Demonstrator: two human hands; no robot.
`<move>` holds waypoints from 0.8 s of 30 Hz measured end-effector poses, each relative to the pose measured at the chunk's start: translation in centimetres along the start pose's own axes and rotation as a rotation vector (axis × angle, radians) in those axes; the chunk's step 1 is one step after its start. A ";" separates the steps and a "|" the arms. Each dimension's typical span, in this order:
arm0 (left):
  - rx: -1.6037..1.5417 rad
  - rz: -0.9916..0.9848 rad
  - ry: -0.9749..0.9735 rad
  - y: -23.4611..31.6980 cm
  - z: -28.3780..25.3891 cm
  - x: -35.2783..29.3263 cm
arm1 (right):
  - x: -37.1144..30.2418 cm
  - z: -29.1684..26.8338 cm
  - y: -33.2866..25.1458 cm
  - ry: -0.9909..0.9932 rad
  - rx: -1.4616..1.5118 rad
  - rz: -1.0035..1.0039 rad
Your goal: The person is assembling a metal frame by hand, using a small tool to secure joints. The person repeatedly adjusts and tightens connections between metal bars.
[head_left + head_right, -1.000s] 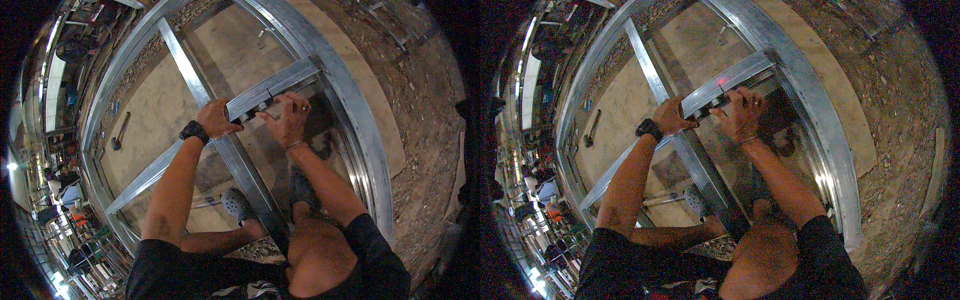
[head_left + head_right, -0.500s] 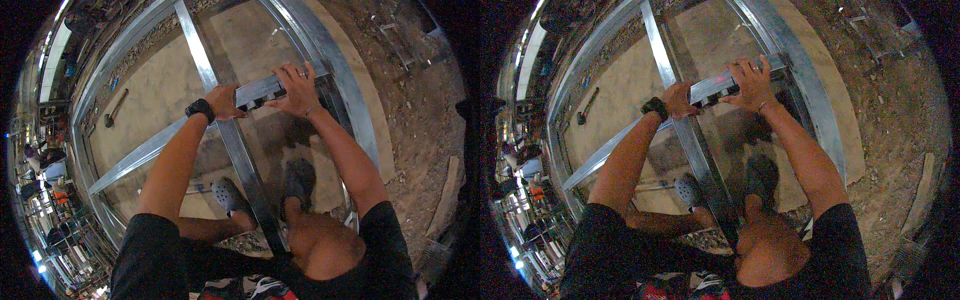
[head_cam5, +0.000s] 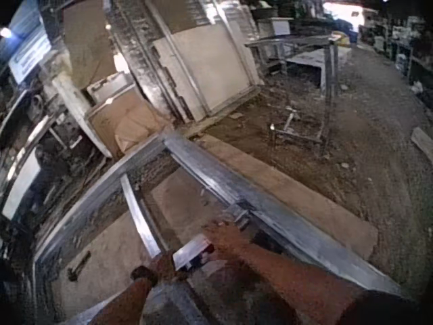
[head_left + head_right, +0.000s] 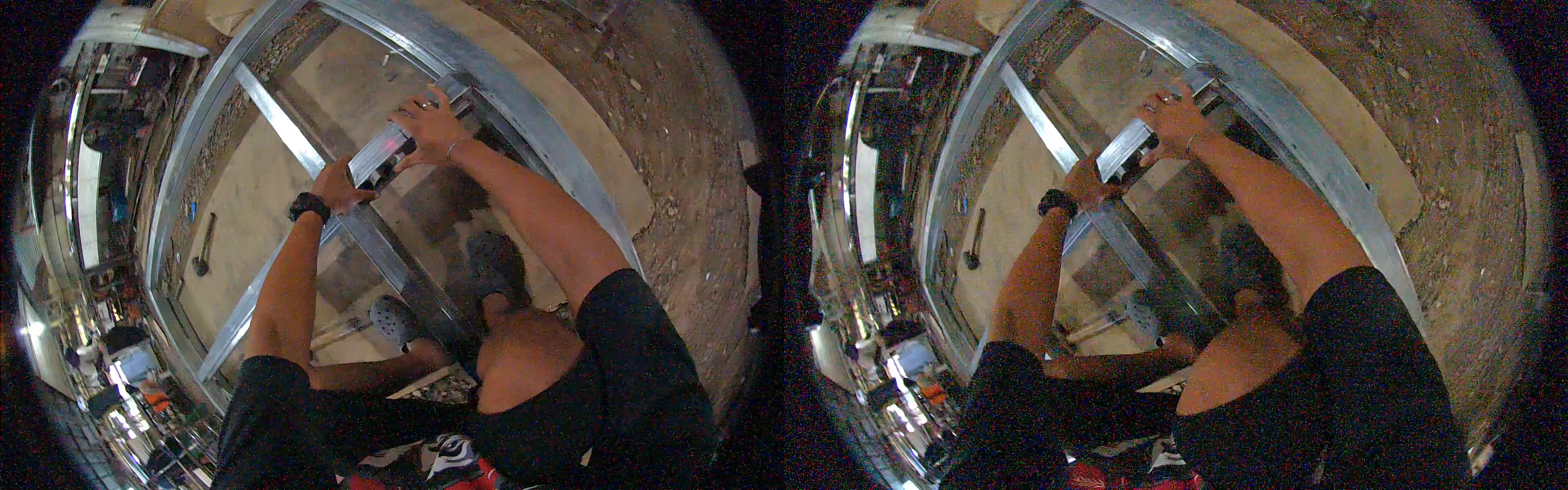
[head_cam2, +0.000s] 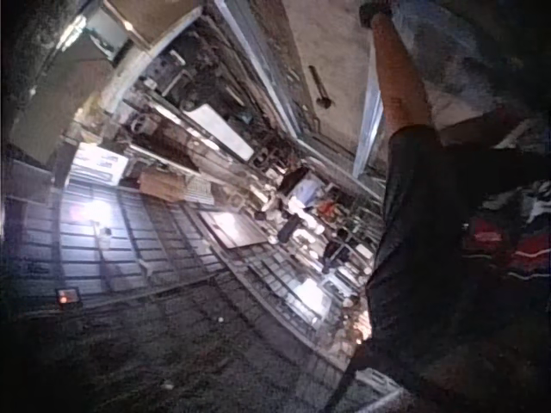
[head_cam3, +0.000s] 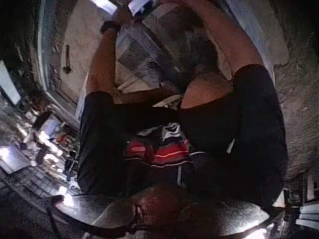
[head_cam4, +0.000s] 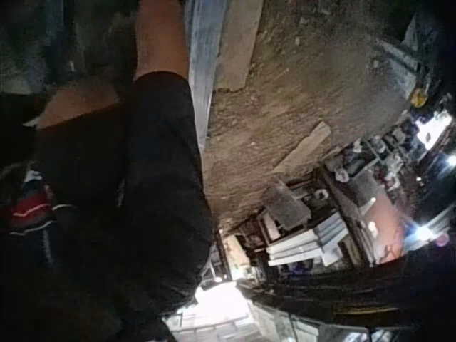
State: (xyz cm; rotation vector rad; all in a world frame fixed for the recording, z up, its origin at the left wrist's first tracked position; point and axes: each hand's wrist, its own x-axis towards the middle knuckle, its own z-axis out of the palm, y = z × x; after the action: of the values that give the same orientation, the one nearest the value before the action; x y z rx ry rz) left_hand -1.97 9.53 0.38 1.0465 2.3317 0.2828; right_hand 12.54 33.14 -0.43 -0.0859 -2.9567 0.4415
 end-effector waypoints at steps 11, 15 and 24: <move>-0.002 -0.040 -0.012 1.0 -0.7 -0.5 | 1.7 -1.9 0.9 -0.109 -0.121 -0.221; -0.028 -0.042 -0.036 3.1 -1.4 -0.6 | 1.7 -1.8 1.4 -0.140 -0.122 -0.211; 0.030 0.001 0.008 0.6 -0.6 -0.5 | 2.6 -2.4 0.3 -0.184 -0.064 -0.218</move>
State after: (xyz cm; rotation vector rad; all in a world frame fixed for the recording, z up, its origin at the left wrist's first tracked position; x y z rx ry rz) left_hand -1.64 9.59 1.31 1.0623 2.3498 0.2536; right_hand 10.40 34.33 2.06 0.2826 -3.1119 0.3414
